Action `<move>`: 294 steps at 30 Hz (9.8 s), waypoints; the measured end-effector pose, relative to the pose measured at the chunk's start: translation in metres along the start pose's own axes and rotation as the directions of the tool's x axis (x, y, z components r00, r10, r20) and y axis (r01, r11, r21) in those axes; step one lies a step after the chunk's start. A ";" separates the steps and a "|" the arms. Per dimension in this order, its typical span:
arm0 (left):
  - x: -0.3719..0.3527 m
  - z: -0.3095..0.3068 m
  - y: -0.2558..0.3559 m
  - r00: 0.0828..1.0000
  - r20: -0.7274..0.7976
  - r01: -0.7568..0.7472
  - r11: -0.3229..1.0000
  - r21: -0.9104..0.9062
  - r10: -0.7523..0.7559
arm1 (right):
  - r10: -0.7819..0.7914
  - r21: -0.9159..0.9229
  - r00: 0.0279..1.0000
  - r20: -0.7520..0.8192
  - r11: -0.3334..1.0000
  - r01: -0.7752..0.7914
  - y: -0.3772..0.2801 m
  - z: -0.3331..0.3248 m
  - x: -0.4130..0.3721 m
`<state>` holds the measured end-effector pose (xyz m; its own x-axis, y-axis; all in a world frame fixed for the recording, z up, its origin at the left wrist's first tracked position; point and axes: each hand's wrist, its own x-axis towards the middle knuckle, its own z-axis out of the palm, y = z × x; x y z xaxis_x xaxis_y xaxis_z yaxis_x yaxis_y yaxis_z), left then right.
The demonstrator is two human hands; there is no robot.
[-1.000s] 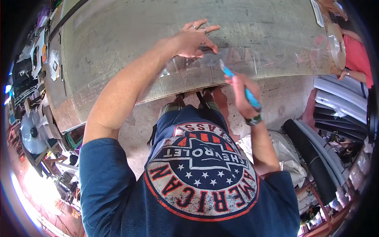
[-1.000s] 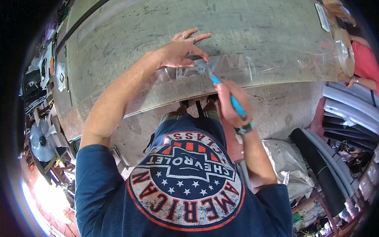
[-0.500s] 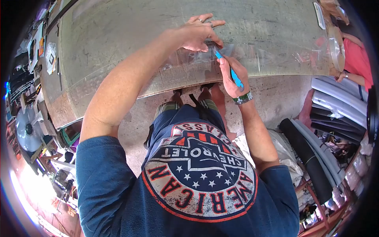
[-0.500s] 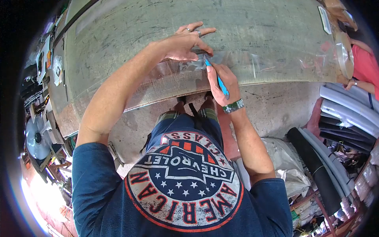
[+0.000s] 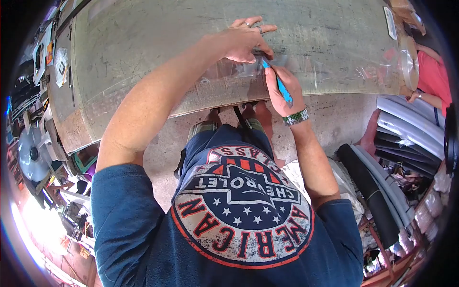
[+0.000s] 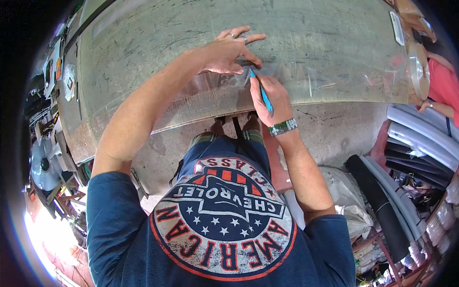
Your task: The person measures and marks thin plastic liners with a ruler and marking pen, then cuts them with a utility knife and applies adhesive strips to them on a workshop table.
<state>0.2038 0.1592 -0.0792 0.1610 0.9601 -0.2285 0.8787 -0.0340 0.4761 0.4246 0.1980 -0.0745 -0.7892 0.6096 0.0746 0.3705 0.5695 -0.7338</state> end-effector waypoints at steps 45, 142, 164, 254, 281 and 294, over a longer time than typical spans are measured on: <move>-0.135 0.034 0.018 0.704 -0.649 0.284 0.952 -0.117 -0.290 | -0.507 -0.035 0.730 0.459 0.810 0.585 -0.027 0.035 0.115; -0.134 0.054 0.081 0.404 -0.539 0.420 0.674 -0.608 -0.739 | -0.495 0.263 0.683 0.538 0.868 0.422 0.001 0.040 0.090; -0.385 0.067 -0.048 -0.199 -0.365 0.255 0.312 -0.915 -0.909 | 0.036 0.079 0.362 0.932 0.951 -0.298 -0.127 0.141 0.120; -0.518 0.129 -0.157 -0.428 -0.500 0.472 0.286 -0.834 -0.753 | 0.374 -0.625 0.886 0.274 0.770 -0.131 0.017 -0.049 0.073; -0.008 0.000 0.022 0.994 -0.027 -0.112 0.988 -0.108 0.110 | 0.282 -0.566 0.937 0.207 0.816 -0.121 0.032 -0.050 0.061; -0.009 0.000 0.015 0.996 -0.012 -0.086 0.988 -0.129 0.085 | -0.018 -0.398 0.996 -0.088 0.917 -0.018 0.141 -0.106 0.134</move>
<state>0.2160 0.1499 -0.0703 0.2297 0.9570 -0.1773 0.7961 -0.0800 0.5998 0.4231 0.4181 -0.0959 -0.7500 0.6450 0.1468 0.5491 0.7308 -0.4054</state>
